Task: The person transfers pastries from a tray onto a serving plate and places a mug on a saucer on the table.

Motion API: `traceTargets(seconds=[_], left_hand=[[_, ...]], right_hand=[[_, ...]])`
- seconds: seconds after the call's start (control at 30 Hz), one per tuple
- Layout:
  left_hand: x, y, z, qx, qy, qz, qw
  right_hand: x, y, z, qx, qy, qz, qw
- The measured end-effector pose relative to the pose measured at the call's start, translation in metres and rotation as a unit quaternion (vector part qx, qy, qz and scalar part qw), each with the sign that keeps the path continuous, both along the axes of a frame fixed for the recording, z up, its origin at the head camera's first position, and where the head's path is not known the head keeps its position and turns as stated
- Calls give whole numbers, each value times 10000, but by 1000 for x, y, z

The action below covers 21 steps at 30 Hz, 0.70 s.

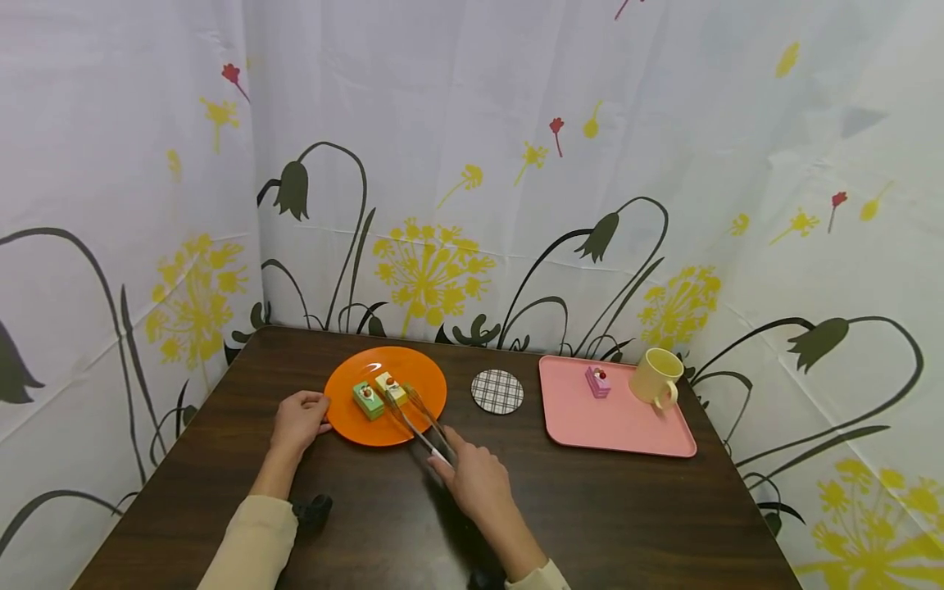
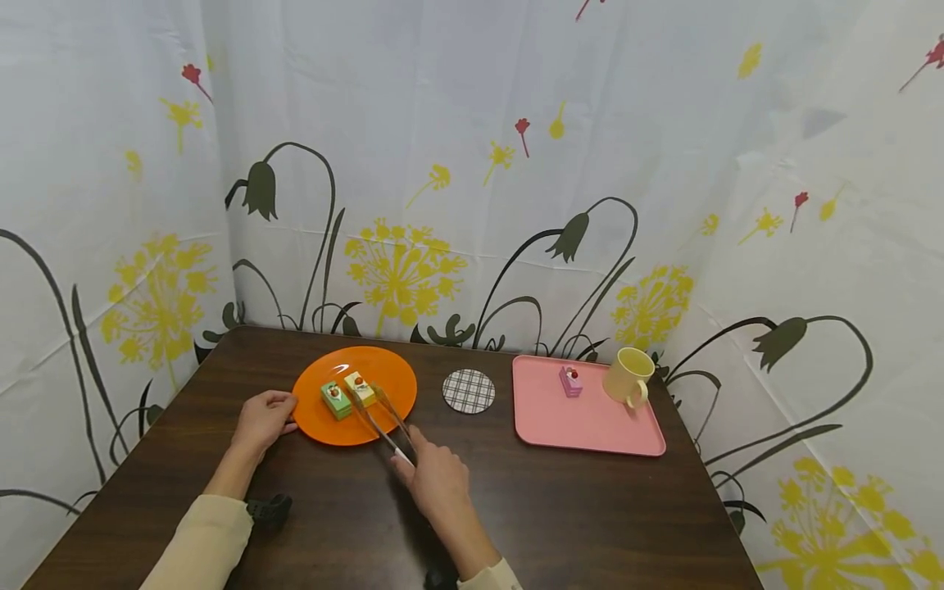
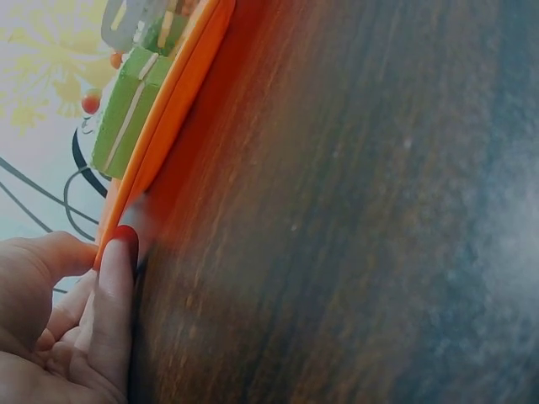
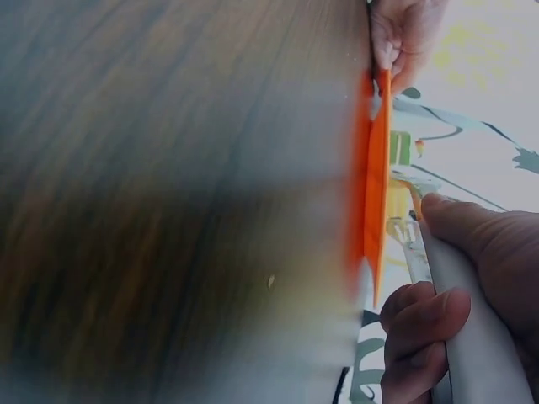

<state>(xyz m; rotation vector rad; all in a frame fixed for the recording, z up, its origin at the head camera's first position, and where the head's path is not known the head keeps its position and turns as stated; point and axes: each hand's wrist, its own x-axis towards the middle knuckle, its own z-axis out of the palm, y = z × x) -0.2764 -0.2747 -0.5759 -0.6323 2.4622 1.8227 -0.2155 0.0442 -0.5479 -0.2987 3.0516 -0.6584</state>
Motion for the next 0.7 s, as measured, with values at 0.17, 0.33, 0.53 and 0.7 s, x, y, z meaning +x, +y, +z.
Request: traceTargets(seconds=[0.17, 0.33, 0.53, 0.7], left_hand=[[-1, 1, -2, -2, 11, -38, 10000], [-1, 1, -2, -5, 44, -87, 10000], [-1, 2, -1, -56, 23, -67, 10000], [0, 2, -1, -78, -3, -18, 10000]], right_hand=[[5, 12, 3, -279, 38, -52, 9996], [10, 30, 7, -649, -25, -163, 9978], [12, 59, 11, -1107, 55, -495, 9926], [12, 87, 15, -1245, -7, -952, 9876]])
